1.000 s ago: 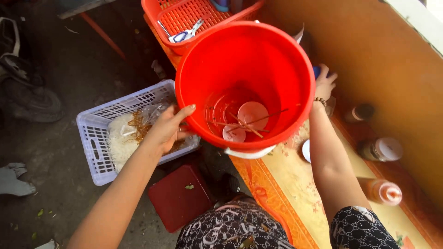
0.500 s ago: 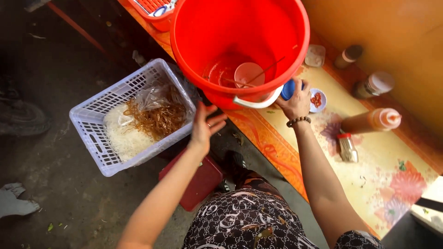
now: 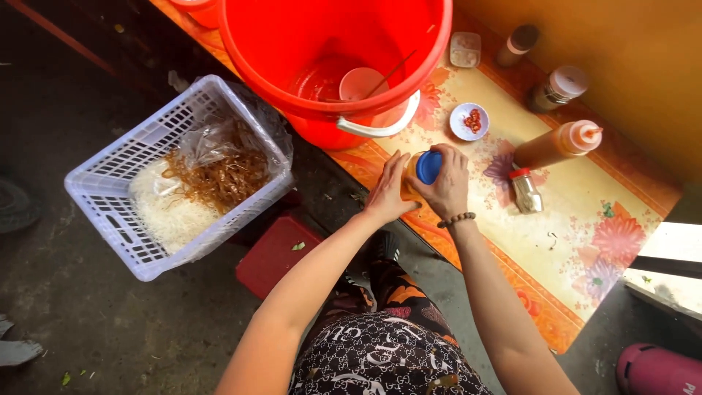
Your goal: The person clears small bowls and utensils from a table, wipes the surface with a cloth, and places items into a red bucket. They also handle a plastic bag of food and a colander, then organize condiments and containers on the table.
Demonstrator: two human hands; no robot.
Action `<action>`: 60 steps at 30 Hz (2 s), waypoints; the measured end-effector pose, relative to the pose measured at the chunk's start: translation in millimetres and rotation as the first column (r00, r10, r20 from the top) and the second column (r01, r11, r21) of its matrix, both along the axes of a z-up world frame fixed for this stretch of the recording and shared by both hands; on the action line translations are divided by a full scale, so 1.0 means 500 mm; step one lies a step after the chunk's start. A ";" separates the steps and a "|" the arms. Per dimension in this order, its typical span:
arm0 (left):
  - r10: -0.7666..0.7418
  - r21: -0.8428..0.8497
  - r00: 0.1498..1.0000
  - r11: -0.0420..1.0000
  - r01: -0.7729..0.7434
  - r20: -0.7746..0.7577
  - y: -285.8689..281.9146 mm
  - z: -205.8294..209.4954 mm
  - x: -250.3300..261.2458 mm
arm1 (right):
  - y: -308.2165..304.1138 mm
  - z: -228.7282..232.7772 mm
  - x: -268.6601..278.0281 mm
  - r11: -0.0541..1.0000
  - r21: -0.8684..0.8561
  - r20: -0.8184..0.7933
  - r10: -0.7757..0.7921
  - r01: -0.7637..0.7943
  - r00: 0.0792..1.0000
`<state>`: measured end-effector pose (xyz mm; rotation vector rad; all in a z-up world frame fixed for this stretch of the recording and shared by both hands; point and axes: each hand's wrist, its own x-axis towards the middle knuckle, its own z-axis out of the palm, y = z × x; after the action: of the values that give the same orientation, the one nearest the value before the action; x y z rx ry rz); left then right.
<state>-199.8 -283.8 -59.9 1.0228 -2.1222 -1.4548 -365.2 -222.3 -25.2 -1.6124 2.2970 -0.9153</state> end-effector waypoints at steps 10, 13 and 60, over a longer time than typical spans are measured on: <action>-0.078 -0.102 0.996 0.991 0.081 0.037 -0.049 -0.042 -0.067 | -0.008 -0.051 -0.024 0.983 -0.134 -0.010 0.129 -0.129 0.992; -0.036 -0.071 0.998 0.997 0.040 0.057 -0.043 -0.065 -0.068 | -0.010 -0.031 -0.029 0.973 -0.142 0.045 0.188 -0.180 0.981; 0.347 0.013 0.938 0.938 -0.346 -0.010 0.044 -0.022 -0.112 | -0.012 -0.120 -0.194 0.917 -0.297 0.590 -0.044 0.267 0.806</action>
<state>-255.8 -262.0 -71.2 1.3103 -1.8096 -1.2951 -462.0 -228.4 -85.4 -1.0301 1.9113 -1.6911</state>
